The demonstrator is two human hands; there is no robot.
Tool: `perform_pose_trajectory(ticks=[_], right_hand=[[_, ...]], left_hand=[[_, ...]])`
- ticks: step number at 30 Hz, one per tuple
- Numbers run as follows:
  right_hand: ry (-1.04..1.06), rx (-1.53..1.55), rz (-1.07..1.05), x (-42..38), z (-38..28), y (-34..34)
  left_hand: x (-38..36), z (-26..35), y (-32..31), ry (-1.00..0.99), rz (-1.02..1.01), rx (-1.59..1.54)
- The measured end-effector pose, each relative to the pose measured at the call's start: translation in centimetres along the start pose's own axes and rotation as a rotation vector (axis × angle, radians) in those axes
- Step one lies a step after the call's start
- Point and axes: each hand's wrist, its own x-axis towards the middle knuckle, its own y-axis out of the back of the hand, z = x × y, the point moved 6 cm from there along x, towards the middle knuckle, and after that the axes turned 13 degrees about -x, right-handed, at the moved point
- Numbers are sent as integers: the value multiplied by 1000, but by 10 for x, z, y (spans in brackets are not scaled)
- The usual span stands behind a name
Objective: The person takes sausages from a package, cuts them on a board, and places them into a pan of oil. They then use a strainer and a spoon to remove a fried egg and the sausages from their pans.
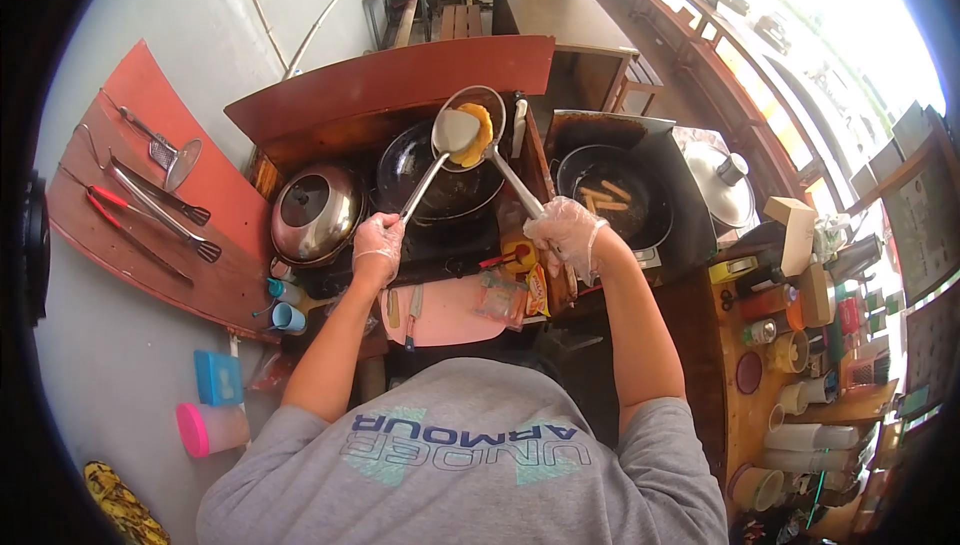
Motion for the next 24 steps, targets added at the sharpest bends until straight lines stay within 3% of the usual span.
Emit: perform_pose_trajectory(ticks=[4,6,10,16,20,24], right_hand=[[-15,-108,19,-1,-9,3],[304,-703,45,-1,-30,3],[295,-983,68,-21,-78,-5],[650,-1684,26,-44,-123,-40],[718,-1798,48,-63,-149,-54],[617,-1781,25,-64,-158,-54]], left_hand=[[4,-37,-27,-58,22,-127],[-1,-51,-56,230,-106,-713],[-16,-25,-79,474,-74,-877],[-22,4,-107,430,-106,-1237],[-23,23,-119,461,-140,-1402],[-18,41,-120,424,-161,-1439]])
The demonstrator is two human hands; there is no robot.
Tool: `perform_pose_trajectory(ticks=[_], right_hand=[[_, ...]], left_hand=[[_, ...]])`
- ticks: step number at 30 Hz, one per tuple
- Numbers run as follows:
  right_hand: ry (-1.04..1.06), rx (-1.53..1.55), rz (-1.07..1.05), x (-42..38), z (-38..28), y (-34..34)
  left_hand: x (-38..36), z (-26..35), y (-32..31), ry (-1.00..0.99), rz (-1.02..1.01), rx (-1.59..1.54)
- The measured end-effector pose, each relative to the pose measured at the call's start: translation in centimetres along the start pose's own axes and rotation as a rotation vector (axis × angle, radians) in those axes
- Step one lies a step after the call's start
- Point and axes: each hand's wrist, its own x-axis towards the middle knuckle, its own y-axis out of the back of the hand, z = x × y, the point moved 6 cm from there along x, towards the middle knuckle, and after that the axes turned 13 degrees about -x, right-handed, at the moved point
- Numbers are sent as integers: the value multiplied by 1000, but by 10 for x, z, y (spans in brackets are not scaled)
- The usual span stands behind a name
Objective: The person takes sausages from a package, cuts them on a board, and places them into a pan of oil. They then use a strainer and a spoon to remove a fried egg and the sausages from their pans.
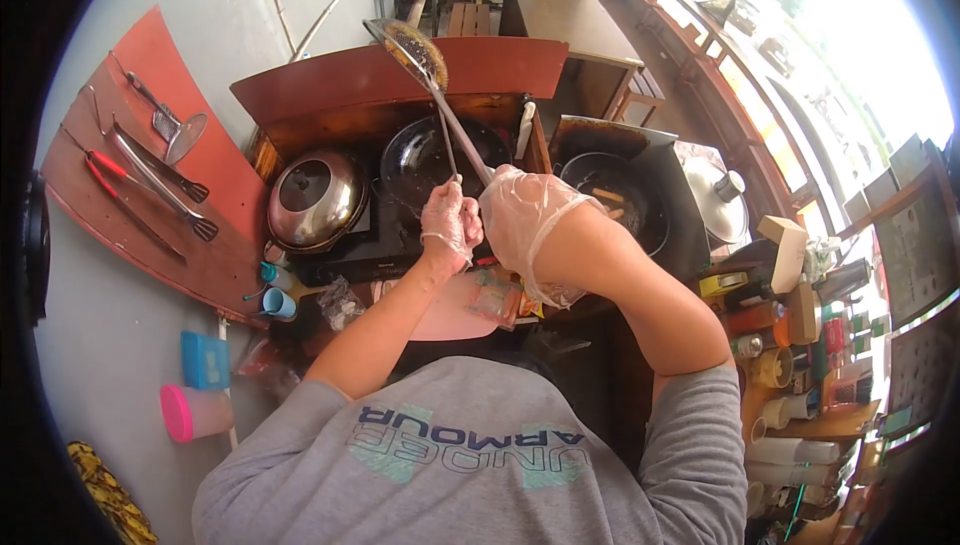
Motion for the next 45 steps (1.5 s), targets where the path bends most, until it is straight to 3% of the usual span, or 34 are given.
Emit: perform_pose_trajectory(ticks=[11,17,19,23,25,29,32,33,34,36,38,39,42,44,45], right_hand=[[-28,-111,183,-15,2,23],[-51,-299,182,-28,7,34],[2,-429,316,-36,5,40],[-4,-475,318,-39,7,41],[-135,-201,168,-29,21,22],[-174,128,92,-12,29,-39],[-183,205,53,-3,21,-69],[-311,403,60,-4,23,-74],[-307,401,61,-3,23,-83],[-51,270,-27,1,11,-108],[40,150,-56,-3,5,-113],[-114,272,16,-9,13,-102],[-300,402,205,-28,24,-72],[-154,45,296,-38,17,-48],[-142,48,365,-44,16,-37]], left_hand=[[8,-10,-52,24,-18,-145],[9,-4,-83,-6,-42,-147],[8,-1,-92,-10,-49,-163],[11,-1,-98,-45,-96,-160],[11,-4,-94,-25,-86,-153],[8,-31,-57,118,31,-70],[4,-63,-16,216,141,-15],[4,-72,-4,247,169,10],[4,-81,8,278,197,35],[0,-84,13,291,223,56],[-3,-84,11,321,187,65],[-2,-79,6,304,162,70],[3,-60,-18,223,94,22],[0,-46,-35,173,42,22],[-1,-38,-43,122,9,0]])
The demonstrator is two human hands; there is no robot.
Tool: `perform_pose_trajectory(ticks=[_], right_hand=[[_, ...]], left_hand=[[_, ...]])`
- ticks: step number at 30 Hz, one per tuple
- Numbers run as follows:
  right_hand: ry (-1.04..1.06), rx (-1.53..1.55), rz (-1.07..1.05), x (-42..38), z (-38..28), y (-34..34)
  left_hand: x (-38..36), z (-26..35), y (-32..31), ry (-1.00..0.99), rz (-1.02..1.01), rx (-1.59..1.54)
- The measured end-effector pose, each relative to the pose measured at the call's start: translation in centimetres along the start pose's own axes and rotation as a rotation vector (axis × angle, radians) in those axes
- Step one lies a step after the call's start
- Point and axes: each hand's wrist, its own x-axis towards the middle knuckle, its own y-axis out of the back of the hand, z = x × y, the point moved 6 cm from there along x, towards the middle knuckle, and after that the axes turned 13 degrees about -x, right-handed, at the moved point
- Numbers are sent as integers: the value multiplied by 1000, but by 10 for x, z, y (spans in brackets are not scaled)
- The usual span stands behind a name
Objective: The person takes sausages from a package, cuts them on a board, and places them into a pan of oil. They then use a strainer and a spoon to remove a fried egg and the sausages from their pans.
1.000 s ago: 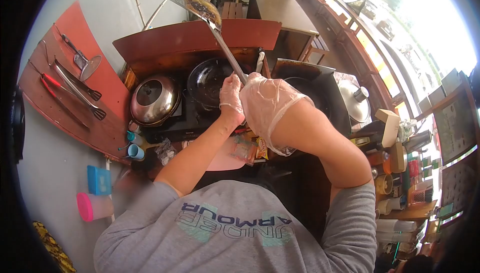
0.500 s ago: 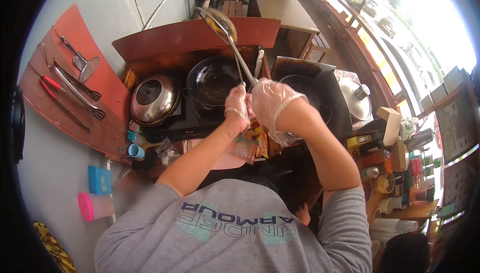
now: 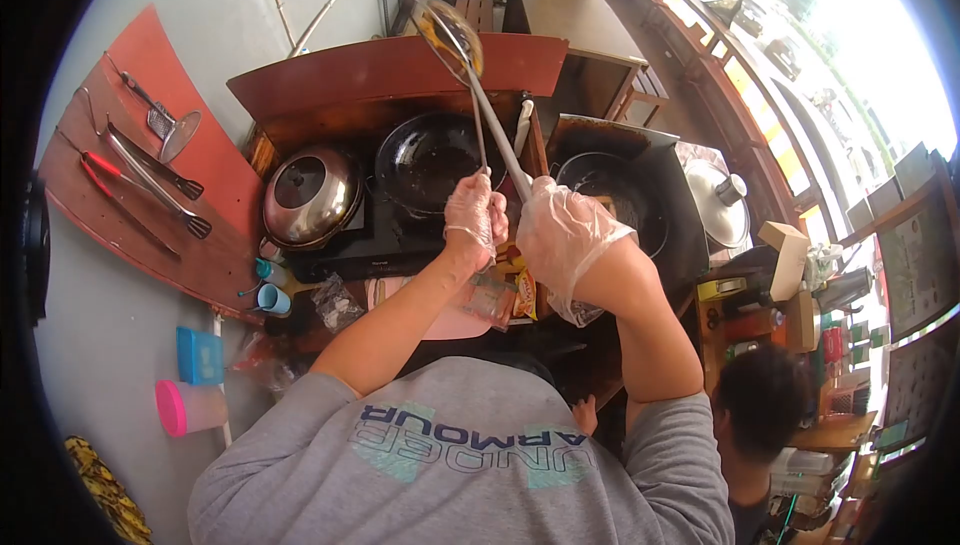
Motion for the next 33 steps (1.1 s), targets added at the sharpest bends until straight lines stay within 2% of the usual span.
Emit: perform_pose_trajectory(ticks=[2,4,7,9,11,12,16,19,22,23,25,29,31,32,33], right_hand=[[-88,57,-5,0,-2,7],[-175,116,-9,1,0,2],[-92,93,-97,10,-7,-35],[-232,334,-303,16,-6,-62],[-312,478,-472,21,-8,-79],[-326,486,-490,21,-12,-95],[-282,492,-523,24,-24,-125],[-411,589,-493,28,-29,-110],[-179,385,-422,41,-42,-104],[-203,390,-425,44,-45,-100],[-126,330,-496,49,-57,-94],[-459,620,-447,63,-65,-60],[-388,533,-476,72,-82,-63],[-374,558,-448,77,-88,-59],[-401,588,-446,79,-92,-56]], left_hand=[[-1,11,-4,-85,-38,-3],[0,12,7,-58,-7,29],[2,5,34,0,52,68],[1,-9,68,143,208,183],[1,-12,90,176,211,178],[0,-11,99,204,247,219],[3,1,123,250,281,323],[8,13,128,254,263,388],[6,25,128,234,221,366],[5,28,127,252,211,382],[2,34,125,250,200,311],[2,36,131,141,161,175],[6,35,137,93,160,59],[19,31,153,37,-2,166],[15,35,152,57,-8,147]])
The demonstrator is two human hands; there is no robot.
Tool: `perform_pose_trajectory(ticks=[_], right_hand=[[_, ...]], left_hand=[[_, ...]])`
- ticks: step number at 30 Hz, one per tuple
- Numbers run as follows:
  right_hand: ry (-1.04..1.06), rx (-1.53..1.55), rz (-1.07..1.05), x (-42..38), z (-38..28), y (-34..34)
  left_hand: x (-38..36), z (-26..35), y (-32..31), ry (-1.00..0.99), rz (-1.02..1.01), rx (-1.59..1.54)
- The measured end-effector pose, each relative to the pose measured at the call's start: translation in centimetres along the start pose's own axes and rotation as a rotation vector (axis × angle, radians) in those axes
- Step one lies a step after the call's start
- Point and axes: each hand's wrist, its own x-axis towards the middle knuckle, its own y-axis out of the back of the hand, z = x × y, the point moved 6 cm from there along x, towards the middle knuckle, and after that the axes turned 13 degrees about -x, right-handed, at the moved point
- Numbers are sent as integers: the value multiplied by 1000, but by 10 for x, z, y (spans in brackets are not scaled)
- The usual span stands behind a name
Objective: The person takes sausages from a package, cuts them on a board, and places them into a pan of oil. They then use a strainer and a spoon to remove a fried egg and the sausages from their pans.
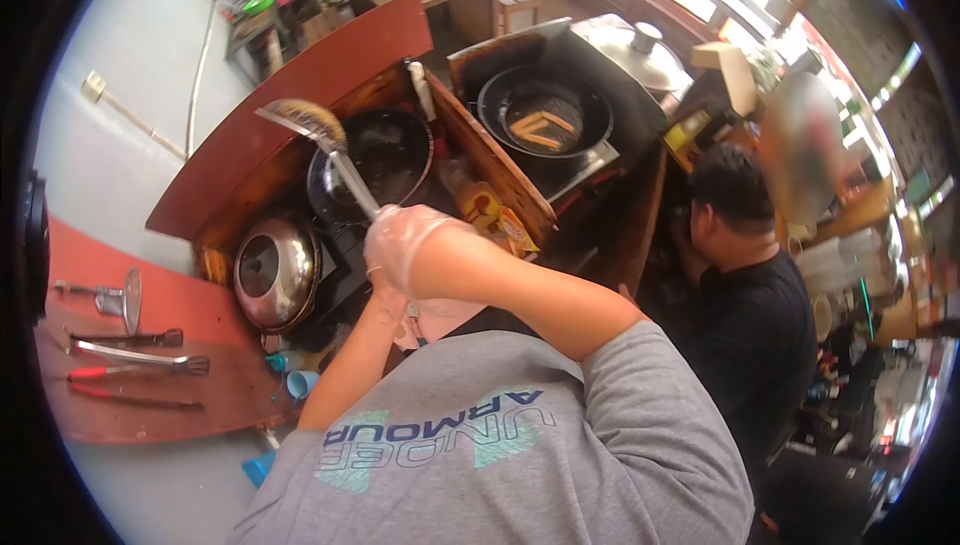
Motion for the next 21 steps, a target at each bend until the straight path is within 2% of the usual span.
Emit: perform_pose_trajectory(ticks=[1,2,6,8,9,12,15,19,21], right_hand=[[-20,35,3,1,-4,0],[-13,-116,-31,7,-10,-7],[-157,-16,-29,21,-17,-21],[-315,-165,208,42,-35,-48],[-586,-774,-61,47,-39,-53],[-852,-634,379,18,-33,-29],[-829,-424,335,29,-27,-44],[-997,-722,391,37,-29,-57],[-915,-563,440,22,-29,-41]], left_hand=[[-4,2,-2,25,-19,11],[-8,3,-2,44,-38,22],[-12,2,1,106,-88,65],[-12,-1,0,125,-105,80],[-12,-1,1,135,-112,93],[-11,-2,2,158,-138,120],[-9,-2,2,174,-154,145],[-4,-1,0,183,-170,169],[-3,-2,-4,191,-179,178]])
